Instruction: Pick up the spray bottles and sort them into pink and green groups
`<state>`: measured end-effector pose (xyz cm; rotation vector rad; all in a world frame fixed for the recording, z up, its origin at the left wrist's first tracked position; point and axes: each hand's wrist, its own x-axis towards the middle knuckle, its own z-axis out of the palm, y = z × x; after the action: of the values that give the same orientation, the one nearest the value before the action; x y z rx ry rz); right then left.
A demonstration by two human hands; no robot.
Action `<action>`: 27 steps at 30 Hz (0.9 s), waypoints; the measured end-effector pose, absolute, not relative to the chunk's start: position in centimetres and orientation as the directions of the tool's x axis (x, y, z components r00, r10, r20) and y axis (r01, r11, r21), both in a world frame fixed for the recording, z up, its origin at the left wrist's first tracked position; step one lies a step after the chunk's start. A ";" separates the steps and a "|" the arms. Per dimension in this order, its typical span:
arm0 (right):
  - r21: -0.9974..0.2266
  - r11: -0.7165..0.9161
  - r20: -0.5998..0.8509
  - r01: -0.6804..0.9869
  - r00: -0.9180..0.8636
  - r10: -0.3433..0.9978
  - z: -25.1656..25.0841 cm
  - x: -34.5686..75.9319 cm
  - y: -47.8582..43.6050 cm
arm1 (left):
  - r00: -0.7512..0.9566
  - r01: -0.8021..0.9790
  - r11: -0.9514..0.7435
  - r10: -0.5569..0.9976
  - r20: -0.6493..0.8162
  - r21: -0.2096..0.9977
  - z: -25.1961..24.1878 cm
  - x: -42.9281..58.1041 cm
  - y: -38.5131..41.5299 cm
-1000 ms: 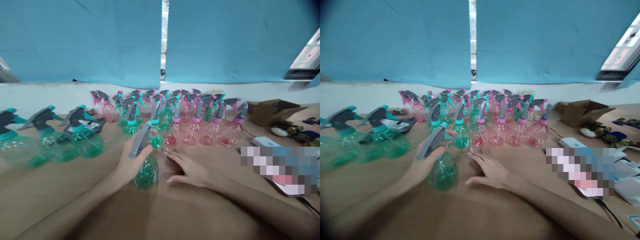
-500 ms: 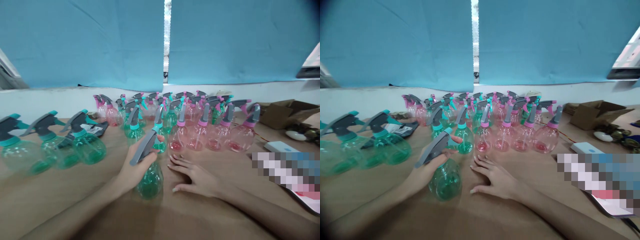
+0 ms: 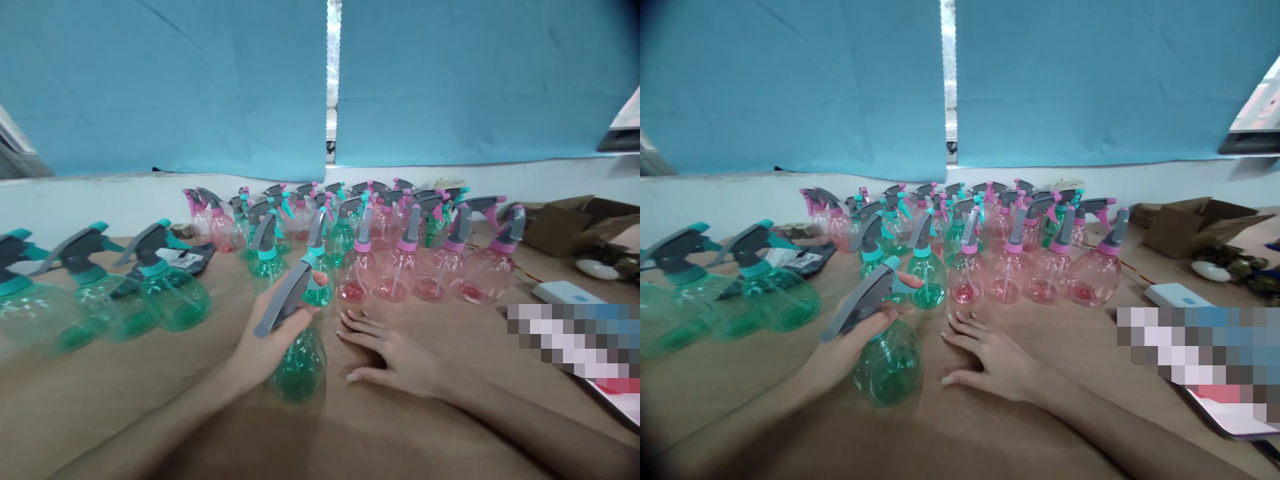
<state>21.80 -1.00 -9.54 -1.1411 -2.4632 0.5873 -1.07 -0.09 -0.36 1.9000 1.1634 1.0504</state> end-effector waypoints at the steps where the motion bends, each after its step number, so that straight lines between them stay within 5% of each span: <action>1: -0.506 0.585 0.141 0.633 -0.609 0.781 -9.5 21.8 -1.0 | 0.277 0.389 -0.379 0.917 0.286 0.840 -0.4 -1.1 -0.1; 27: -0.527 0.582 0.144 0.620 -0.609 0.780 -9.6 22.0 -0.9 | 0.324 0.293 -0.383 0.902 0.286 0.876 0.0 -1.8 0.3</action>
<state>21.99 -0.94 -9.58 -1.1344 -2.4548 0.6146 -1.81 0.35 -0.05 1.8553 1.0576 1.0497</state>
